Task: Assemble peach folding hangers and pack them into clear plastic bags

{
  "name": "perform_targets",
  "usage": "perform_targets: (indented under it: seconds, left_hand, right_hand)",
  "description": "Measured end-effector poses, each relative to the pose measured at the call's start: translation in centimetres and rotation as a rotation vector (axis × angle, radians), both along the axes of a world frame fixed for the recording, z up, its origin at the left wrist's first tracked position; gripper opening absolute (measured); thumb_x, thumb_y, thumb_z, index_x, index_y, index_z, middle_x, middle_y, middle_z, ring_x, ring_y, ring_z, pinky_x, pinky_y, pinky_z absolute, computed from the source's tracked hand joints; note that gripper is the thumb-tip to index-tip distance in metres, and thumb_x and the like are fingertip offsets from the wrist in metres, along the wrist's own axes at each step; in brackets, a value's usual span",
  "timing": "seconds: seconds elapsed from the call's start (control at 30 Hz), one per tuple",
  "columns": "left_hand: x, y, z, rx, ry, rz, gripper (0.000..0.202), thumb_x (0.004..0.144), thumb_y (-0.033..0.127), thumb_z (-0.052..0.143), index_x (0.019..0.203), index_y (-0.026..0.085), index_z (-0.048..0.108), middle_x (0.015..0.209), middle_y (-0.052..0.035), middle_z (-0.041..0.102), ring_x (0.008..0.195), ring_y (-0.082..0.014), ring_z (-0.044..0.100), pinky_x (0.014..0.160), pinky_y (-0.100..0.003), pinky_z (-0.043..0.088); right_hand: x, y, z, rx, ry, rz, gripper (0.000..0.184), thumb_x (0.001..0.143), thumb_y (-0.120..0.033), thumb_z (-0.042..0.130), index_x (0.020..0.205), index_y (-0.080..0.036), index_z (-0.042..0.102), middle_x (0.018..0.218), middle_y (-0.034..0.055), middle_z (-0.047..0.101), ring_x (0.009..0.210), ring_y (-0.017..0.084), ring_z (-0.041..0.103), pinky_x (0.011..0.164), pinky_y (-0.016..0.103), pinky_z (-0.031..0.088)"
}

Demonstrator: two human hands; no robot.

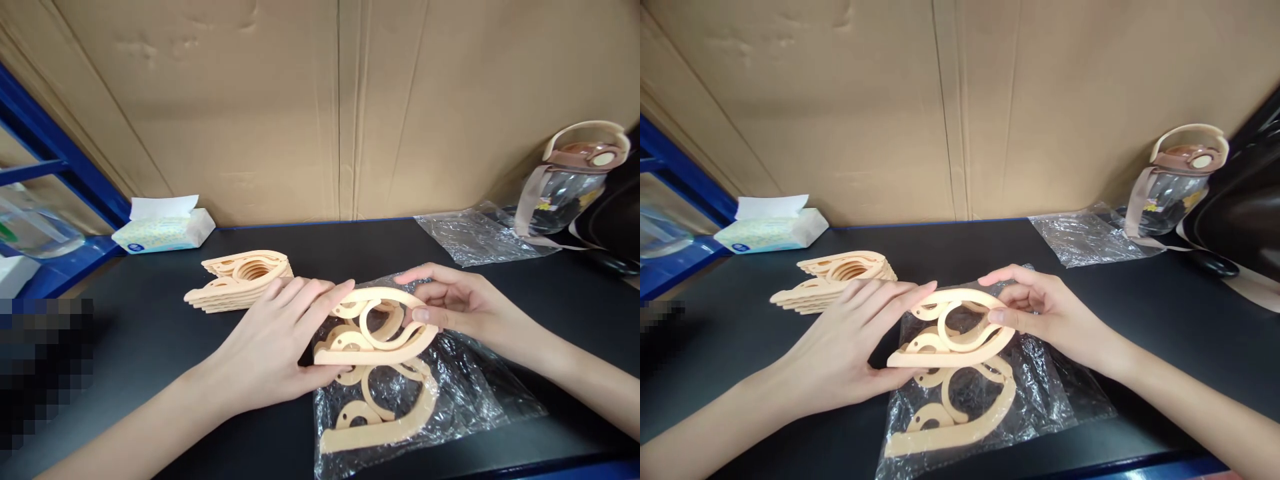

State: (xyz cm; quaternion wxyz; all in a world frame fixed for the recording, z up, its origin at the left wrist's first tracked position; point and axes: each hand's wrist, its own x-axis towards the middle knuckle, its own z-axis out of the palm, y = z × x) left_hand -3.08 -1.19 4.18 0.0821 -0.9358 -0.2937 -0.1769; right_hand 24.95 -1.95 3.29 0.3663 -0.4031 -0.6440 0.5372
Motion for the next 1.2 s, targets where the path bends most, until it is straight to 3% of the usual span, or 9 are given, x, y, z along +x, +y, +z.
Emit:
perform_targets:
  seconds: [0.37, 0.53, 0.7, 0.83, 0.93, 1.07, 1.2]
  left_hand:
    - [-0.3, 0.5, -0.2, -0.083, 0.013, 0.03, 0.071, 0.09, 0.054, 0.06, 0.144, 0.017, 0.033, 0.133, -0.0081, 0.054, 0.115, -0.0243, 0.051, 0.098, -0.036, 0.037]
    - [-0.4, 0.6, -0.3, -0.053, 0.011, 0.019, 0.069, 0.09, 0.051, 0.061, 0.143, 0.016, 0.036, 0.132, -0.0084, 0.055, 0.113, -0.0241, 0.052, 0.098, -0.036, 0.038]
    - [-0.5, 0.5, -0.3, 0.06, -0.016, -0.013, 0.061, 0.09, 0.043, 0.062, 0.139, 0.012, 0.044, 0.128, -0.0094, 0.059, 0.11, -0.0239, 0.053, 0.098, -0.035, 0.037]
    - [-0.3, 0.4, -0.2, 0.153, -0.026, -0.032, 0.056, 0.089, 0.04, 0.062, 0.135, 0.01, 0.049, 0.125, -0.0108, 0.062, 0.106, -0.0243, 0.055, 0.094, -0.035, 0.038]
    - [-0.2, 0.3, -0.1, 0.199, -0.016, -0.047, 0.053, 0.091, 0.04, 0.06, 0.133, 0.009, 0.051, 0.124, -0.0109, 0.064, 0.103, -0.0242, 0.056, 0.091, -0.036, 0.039]
    - [-0.2, 0.2, 0.2, 0.322, 0.005, -0.068, 0.054, 0.091, 0.04, 0.062, 0.132, 0.006, 0.052, 0.121, -0.0122, 0.067, 0.098, -0.0249, 0.058, 0.085, -0.037, 0.041]
    - [-0.3, -0.1, 0.3, 0.564, -0.002, -0.071, 0.046, 0.089, 0.026, 0.068, 0.13, 0.01, 0.055, 0.116, -0.0081, 0.071, 0.094, -0.022, 0.06, 0.081, -0.036, 0.042]
  right_hand:
    - [0.6, 0.6, -0.5, -0.032, -0.016, -0.009, 0.036, 0.082, -0.035, 0.073, 0.114, -0.022, 0.062, 0.08, 0.0011, 0.072, 0.066, 0.011, 0.065, 0.057, 0.021, 0.052]
    - [0.7, 0.7, -0.6, -0.062, 0.001, 0.007, 0.039, 0.082, -0.035, 0.073, 0.117, -0.023, 0.06, 0.082, 0.0015, 0.073, 0.067, 0.011, 0.064, 0.061, 0.022, 0.053]
    - [0.7, 0.6, -0.5, -0.034, -0.025, 0.009, 0.037, 0.083, -0.035, 0.072, 0.117, -0.024, 0.06, 0.081, -0.0006, 0.071, 0.067, 0.01, 0.064, 0.06, 0.021, 0.051]
    - [0.6, 0.4, -0.4, 0.116, -0.14, -0.016, 0.03, 0.087, -0.036, 0.068, 0.114, -0.026, 0.061, 0.081, -0.0016, 0.07, 0.073, 0.011, 0.065, 0.068, 0.023, 0.051]
    - [0.5, 0.1, -0.3, 0.185, -0.199, -0.013, 0.027, 0.089, -0.035, 0.064, 0.114, -0.027, 0.061, 0.08, -0.0017, 0.067, 0.073, 0.012, 0.065, 0.065, 0.023, 0.051]
    - [0.6, 0.0, -0.1, 0.127, -0.112, 0.01, 0.029, 0.087, -0.037, 0.066, 0.113, -0.025, 0.062, 0.083, 0.0001, 0.068, 0.071, 0.013, 0.064, 0.059, 0.022, 0.053]
    - [0.5, -0.2, 0.5, 0.016, -0.006, 0.117, 0.042, 0.091, -0.054, 0.054, 0.117, -0.022, 0.061, 0.087, 0.0039, 0.071, 0.067, 0.013, 0.064, 0.063, 0.027, 0.054]
